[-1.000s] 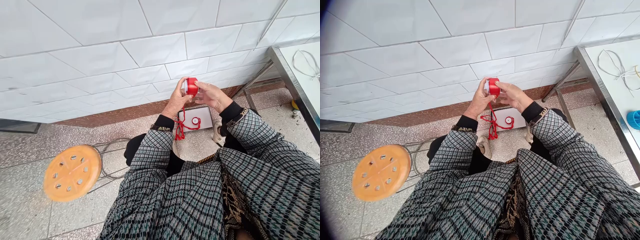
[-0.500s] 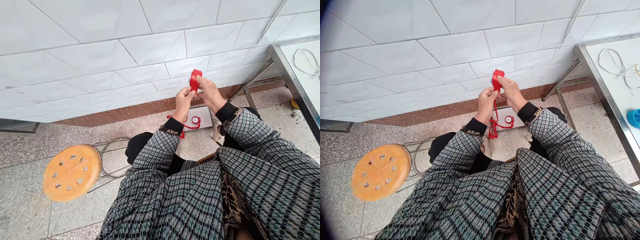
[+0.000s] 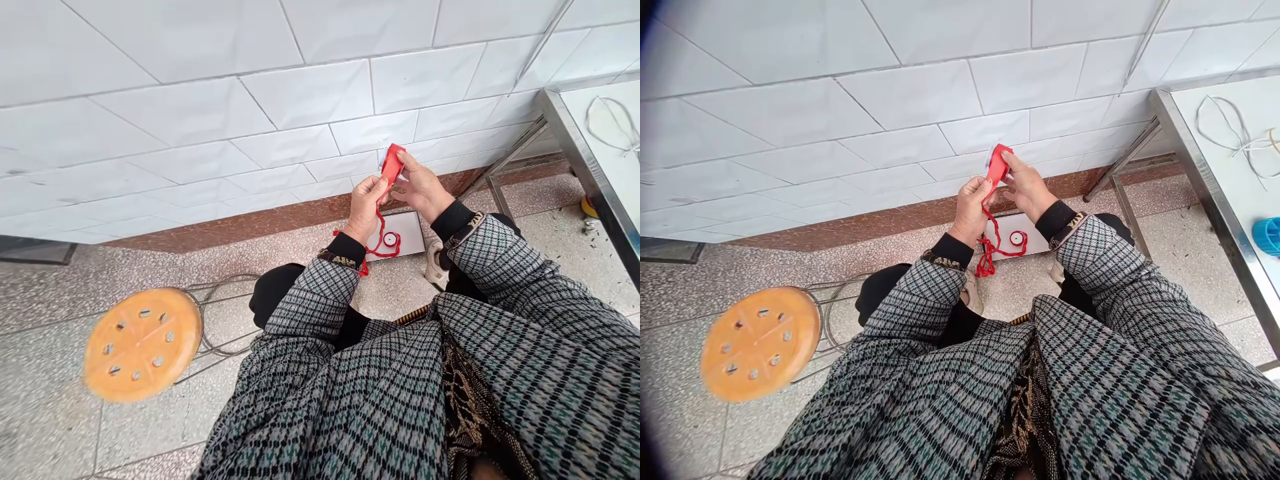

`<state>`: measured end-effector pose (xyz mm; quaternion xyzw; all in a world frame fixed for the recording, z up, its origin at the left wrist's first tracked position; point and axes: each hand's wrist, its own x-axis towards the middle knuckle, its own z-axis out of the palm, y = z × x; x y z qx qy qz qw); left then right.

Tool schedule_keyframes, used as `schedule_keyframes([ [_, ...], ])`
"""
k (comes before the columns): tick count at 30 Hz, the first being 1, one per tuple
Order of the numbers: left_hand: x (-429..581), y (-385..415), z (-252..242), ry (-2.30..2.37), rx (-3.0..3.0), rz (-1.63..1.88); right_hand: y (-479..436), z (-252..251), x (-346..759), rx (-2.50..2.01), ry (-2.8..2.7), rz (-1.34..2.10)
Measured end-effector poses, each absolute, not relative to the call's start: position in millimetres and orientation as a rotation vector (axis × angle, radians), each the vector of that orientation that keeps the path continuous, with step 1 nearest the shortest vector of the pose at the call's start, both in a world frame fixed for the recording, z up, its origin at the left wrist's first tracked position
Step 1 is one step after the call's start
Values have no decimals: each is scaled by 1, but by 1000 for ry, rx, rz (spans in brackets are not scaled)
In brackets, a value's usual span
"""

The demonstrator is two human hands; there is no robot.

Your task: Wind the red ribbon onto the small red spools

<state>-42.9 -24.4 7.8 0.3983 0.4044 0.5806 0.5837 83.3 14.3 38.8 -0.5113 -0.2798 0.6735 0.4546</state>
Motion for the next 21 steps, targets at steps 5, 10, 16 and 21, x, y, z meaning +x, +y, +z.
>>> schedule_keyframes([
  [5,-44,-20,3,1034,936,1302,15,39,84,-1266,-626,1715],
  [10,-50,-12,-11,1256,1060,1295,11,46,87,-1274,-572,1814],
  [16,-70,-4,-17,1081,1184,1255,10,57,94,-1274,-558,1973],
  [21,-87,3,-20,916,1228,1104,7,65,102,-1286,-636,2097],
])
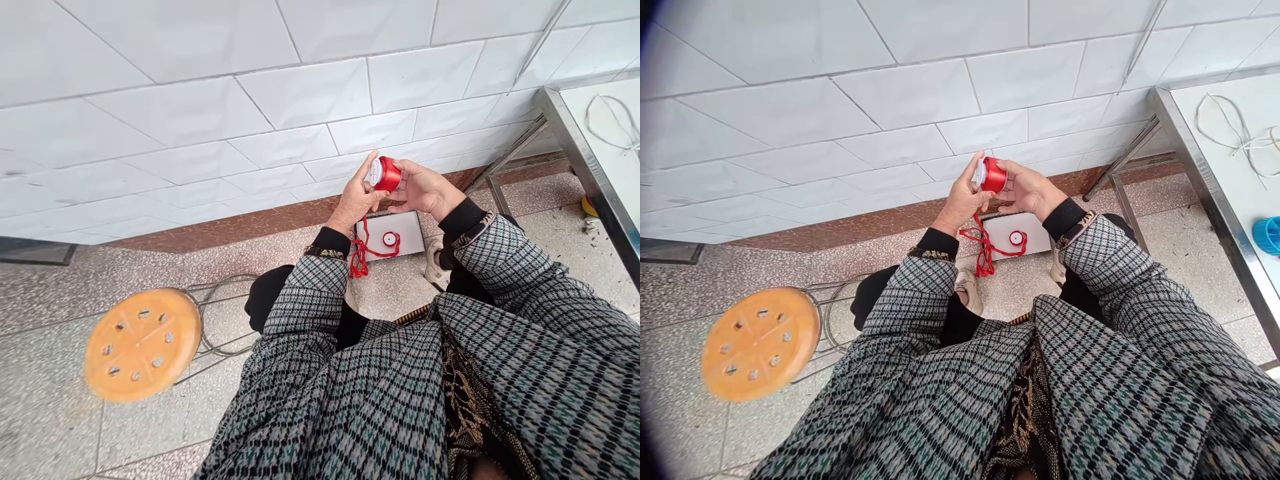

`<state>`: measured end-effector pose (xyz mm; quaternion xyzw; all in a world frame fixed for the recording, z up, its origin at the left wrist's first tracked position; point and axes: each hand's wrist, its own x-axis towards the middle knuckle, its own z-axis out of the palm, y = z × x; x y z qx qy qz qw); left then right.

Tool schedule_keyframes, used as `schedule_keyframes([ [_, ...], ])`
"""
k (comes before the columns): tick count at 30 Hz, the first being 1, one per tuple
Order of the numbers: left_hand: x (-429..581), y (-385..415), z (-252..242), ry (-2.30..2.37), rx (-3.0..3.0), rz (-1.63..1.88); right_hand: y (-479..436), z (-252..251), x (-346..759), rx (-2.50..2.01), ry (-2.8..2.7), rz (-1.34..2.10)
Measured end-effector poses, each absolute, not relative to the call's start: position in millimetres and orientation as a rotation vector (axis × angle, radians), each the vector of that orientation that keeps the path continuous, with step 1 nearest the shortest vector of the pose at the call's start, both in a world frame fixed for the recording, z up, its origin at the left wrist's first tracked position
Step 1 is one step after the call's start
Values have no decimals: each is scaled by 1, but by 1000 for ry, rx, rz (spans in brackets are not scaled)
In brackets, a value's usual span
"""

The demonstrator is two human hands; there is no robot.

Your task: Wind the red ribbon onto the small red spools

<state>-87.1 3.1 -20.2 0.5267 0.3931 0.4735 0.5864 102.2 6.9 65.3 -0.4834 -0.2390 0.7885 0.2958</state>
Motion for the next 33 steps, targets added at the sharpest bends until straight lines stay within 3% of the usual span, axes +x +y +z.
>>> schedule_keyframes([
  [6,-81,0,-19,821,1074,1136,-8,79,99,-1175,-787,2037],
  [13,-61,-14,7,877,975,1214,-11,74,82,-1140,-1208,1638],
  [18,-43,-22,4,991,896,1358,-1,62,83,-1217,-1187,1380],
  [25,-39,-27,-1,1126,1033,1432,8,45,90,-1276,-856,1668],
  [33,-38,-26,-13,1227,1108,1407,11,43,87,-1343,-717,1621],
])
